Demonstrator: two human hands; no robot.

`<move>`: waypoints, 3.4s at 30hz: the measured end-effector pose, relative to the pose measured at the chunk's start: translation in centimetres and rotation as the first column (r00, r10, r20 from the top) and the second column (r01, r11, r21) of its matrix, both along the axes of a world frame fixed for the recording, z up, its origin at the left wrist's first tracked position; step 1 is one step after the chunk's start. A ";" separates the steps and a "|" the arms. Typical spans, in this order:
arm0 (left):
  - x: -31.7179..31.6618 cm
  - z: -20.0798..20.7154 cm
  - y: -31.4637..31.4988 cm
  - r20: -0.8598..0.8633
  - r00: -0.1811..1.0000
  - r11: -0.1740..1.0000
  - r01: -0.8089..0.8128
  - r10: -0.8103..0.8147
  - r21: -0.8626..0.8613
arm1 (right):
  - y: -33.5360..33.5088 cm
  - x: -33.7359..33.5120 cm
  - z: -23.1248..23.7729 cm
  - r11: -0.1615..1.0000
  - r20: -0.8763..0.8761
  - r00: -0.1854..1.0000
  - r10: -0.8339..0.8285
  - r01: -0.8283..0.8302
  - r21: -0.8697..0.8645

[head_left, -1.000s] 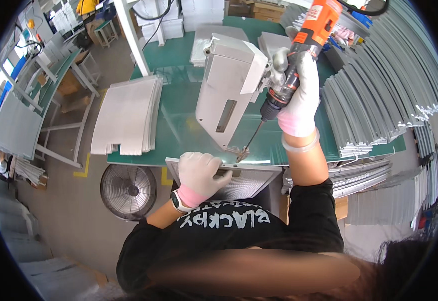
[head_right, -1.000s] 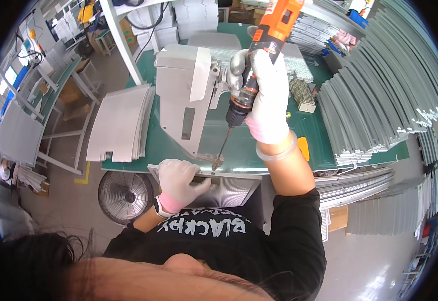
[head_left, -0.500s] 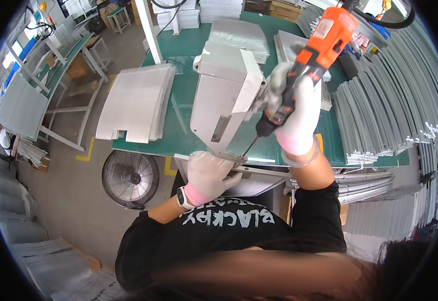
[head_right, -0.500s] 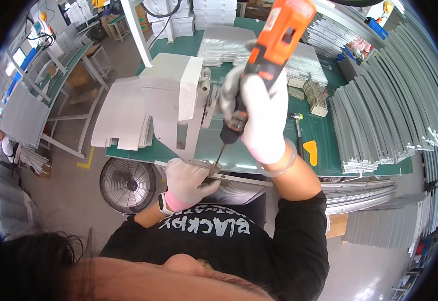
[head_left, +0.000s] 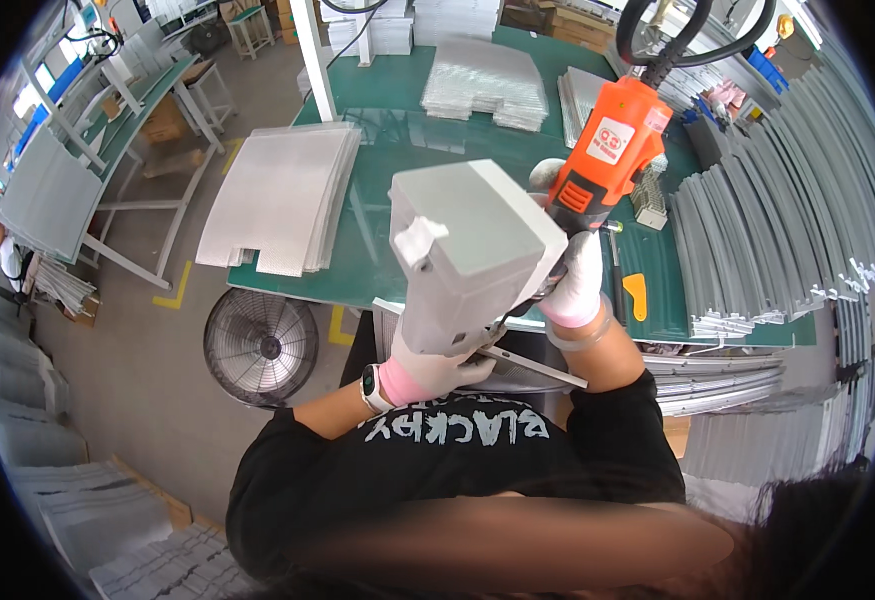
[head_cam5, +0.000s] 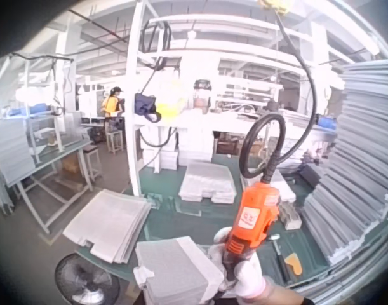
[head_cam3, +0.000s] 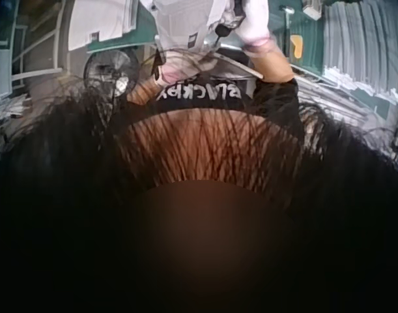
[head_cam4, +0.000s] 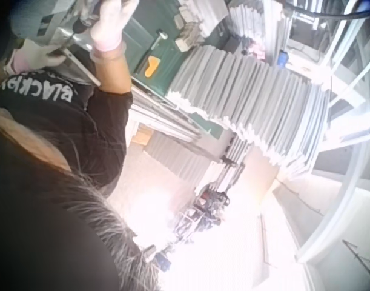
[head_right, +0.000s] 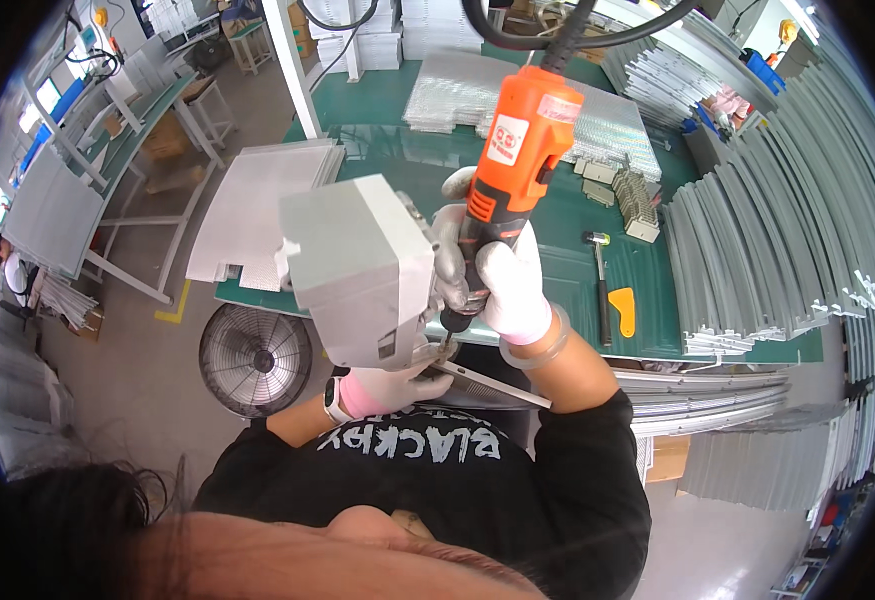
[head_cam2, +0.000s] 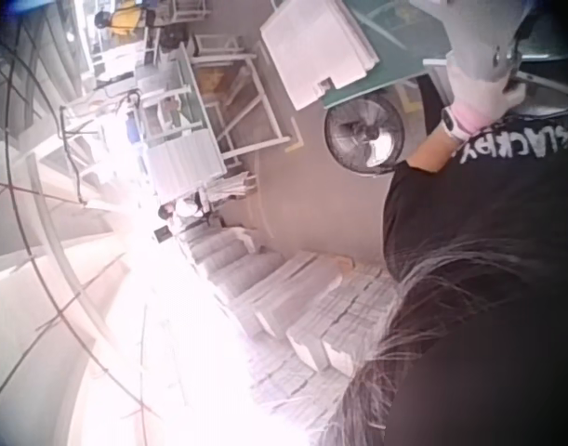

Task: Assemble air filters by placing mesh into frames and securing them with a hammer and electric screwdriver.

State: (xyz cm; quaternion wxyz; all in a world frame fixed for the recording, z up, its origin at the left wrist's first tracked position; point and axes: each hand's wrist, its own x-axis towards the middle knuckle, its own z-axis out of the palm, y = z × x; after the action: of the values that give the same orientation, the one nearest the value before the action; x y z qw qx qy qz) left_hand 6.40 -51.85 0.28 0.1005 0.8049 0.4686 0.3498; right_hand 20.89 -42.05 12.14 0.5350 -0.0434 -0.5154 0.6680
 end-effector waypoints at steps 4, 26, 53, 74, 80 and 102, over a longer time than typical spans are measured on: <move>-0.2 1.4 -0.2 0.001 1.000 0.983 0.023 -0.023 -0.181 | 0.2 0.3 -0.7 0.995 -0.009 0.997 0.079 -0.079 -0.059; -6.6 8.3 19.1 -0.329 0.889 0.894 -0.398 0.320 -0.206 | 15.2 15.0 14.1 -0.159 -0.198 0.049 -0.979 0.425 0.891; 18.6 14.3 6.8 -0.335 0.566 0.295 0.746 -0.753 0.597 | -23.7 24.7 -6.0 0.003 0.718 -0.515 -0.468 0.811 0.584; 22.6 -10.2 17.6 -0.416 0.732 0.807 0.590 -0.539 -0.006 | -38.6 39.8 -47.3 -0.719 0.925 -0.205 -0.320 0.688 -0.096; 22.7 -9.7 17.1 -0.495 0.728 0.841 0.541 -0.475 -0.012 | -34.1 37.9 -41.9 -0.547 0.964 -0.248 0.097 0.796 0.260; 25.3 -9.2 15.6 -0.598 0.649 0.878 0.410 -0.470 -0.247 | -38.4 23.2 -73.2 -0.313 0.893 0.402 0.203 0.891 -0.329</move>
State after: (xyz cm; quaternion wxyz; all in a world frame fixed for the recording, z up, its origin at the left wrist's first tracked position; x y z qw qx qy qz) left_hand 31.74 -36.28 -8.92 0.0517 0.9587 0.2796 -0.0032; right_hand 44.09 -80.46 -61.06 0.2672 -0.8569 0.0582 0.4370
